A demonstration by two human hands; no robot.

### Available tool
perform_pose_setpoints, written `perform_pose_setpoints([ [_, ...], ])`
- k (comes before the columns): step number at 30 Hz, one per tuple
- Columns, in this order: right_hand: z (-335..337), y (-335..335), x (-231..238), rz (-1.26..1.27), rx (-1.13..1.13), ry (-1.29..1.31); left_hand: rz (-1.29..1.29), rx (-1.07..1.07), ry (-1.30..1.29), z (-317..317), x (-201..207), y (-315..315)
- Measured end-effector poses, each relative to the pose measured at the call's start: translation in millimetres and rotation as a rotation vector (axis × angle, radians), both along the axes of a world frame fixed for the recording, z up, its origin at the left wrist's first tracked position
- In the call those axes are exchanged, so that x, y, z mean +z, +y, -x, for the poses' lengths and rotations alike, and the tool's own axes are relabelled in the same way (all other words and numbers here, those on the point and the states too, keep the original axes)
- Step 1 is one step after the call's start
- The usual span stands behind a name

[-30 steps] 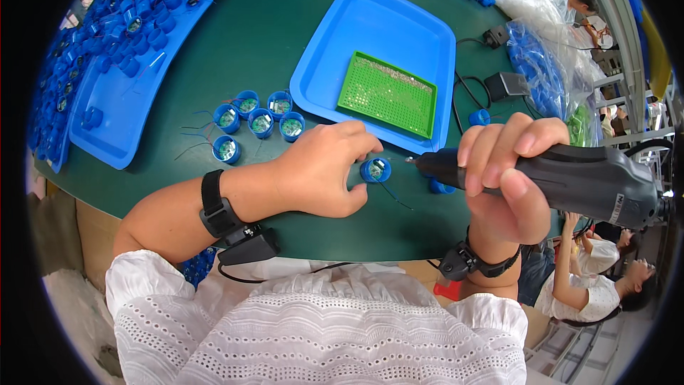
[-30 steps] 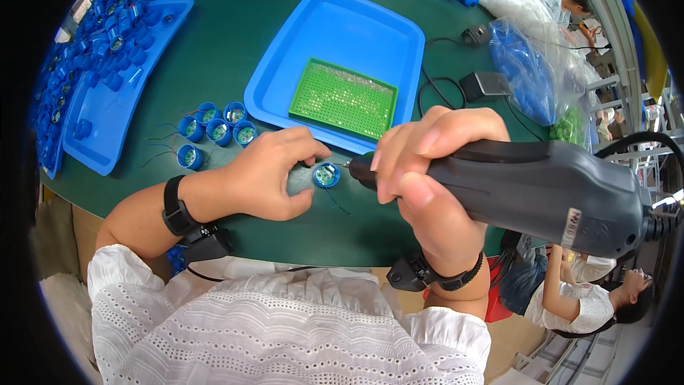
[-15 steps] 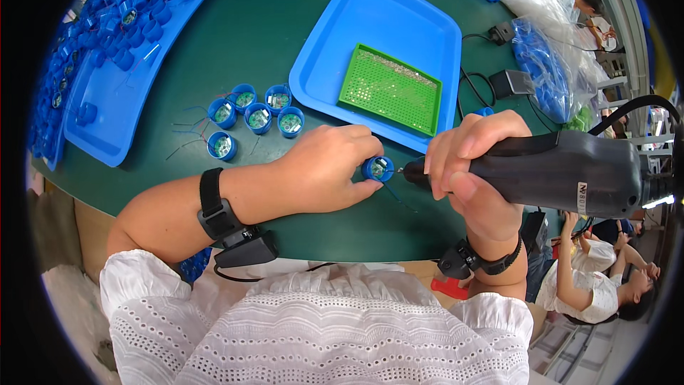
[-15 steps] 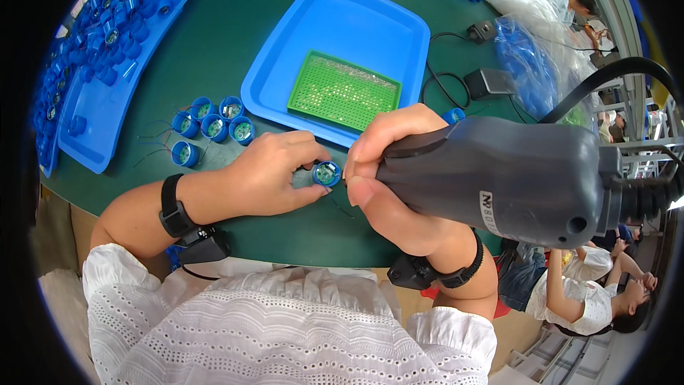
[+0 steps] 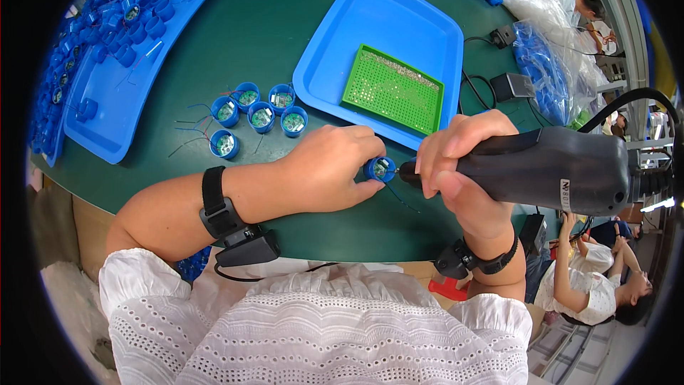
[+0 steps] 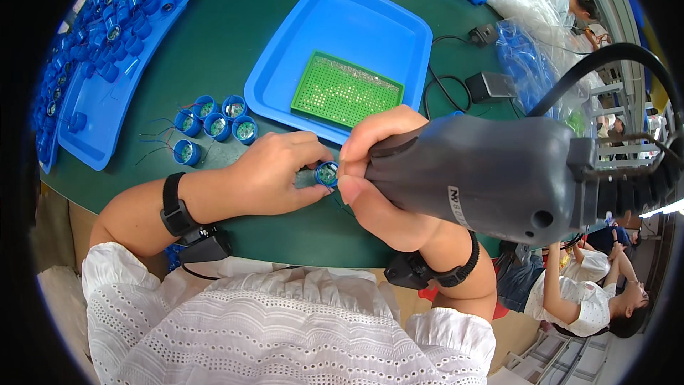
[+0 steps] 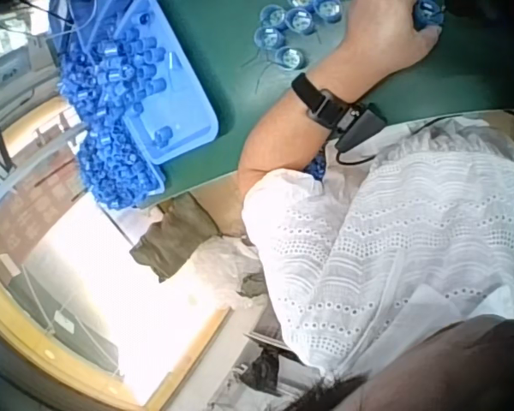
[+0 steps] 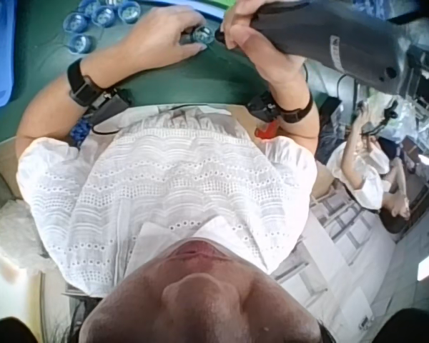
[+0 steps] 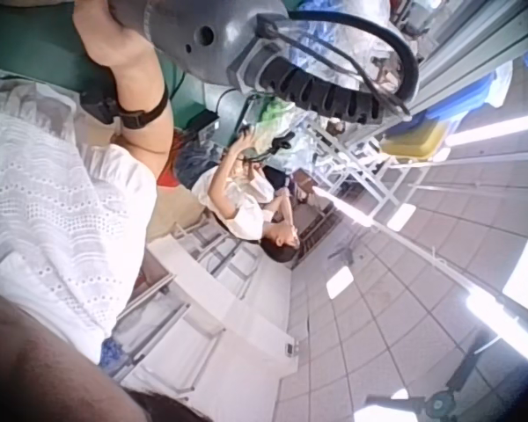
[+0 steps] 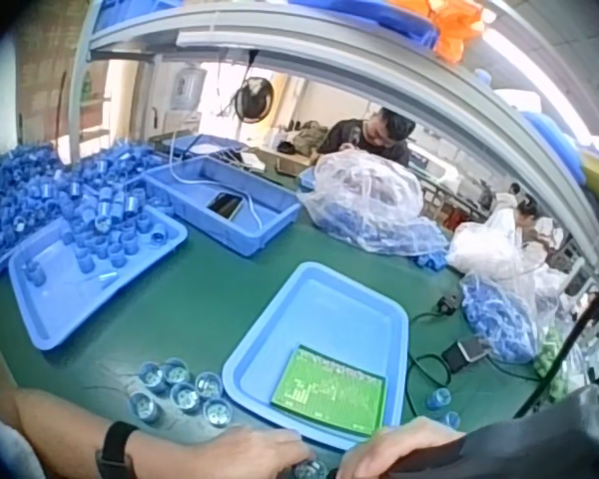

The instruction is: Assembling small blue plastic parts using an electric screwdriver at a factory workstation.

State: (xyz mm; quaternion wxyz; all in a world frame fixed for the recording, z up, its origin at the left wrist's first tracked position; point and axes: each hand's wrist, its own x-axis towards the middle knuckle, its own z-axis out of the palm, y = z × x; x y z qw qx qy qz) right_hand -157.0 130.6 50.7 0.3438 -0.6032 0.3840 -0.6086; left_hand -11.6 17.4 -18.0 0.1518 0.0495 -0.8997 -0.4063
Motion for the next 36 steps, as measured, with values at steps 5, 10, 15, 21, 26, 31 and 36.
perform_pose_setpoints([
  [5,7,-4,4,-0.038,0.074,0.155,-0.020,0.007,0.032,2,-1,1],
  [10,-7,-6,-3,-0.052,-0.033,-0.205,-0.026,0.002,0.035,4,-4,-1],
  [15,2,-9,-3,-0.036,0.052,-0.022,-0.029,-0.002,0.066,5,-2,-1],
  [21,-14,0,-5,-0.026,-0.022,-0.130,-0.018,0.001,0.123,2,-3,4],
  [26,-21,11,18,0.020,-0.142,-0.176,0.156,0.081,0.042,-6,5,16],
  [31,-33,36,71,0.428,-0.225,-0.334,0.354,0.373,0.052,-52,5,26],
  [36,-31,63,70,0.630,-0.160,-0.526,0.406,0.633,0.018,-115,11,35],
])
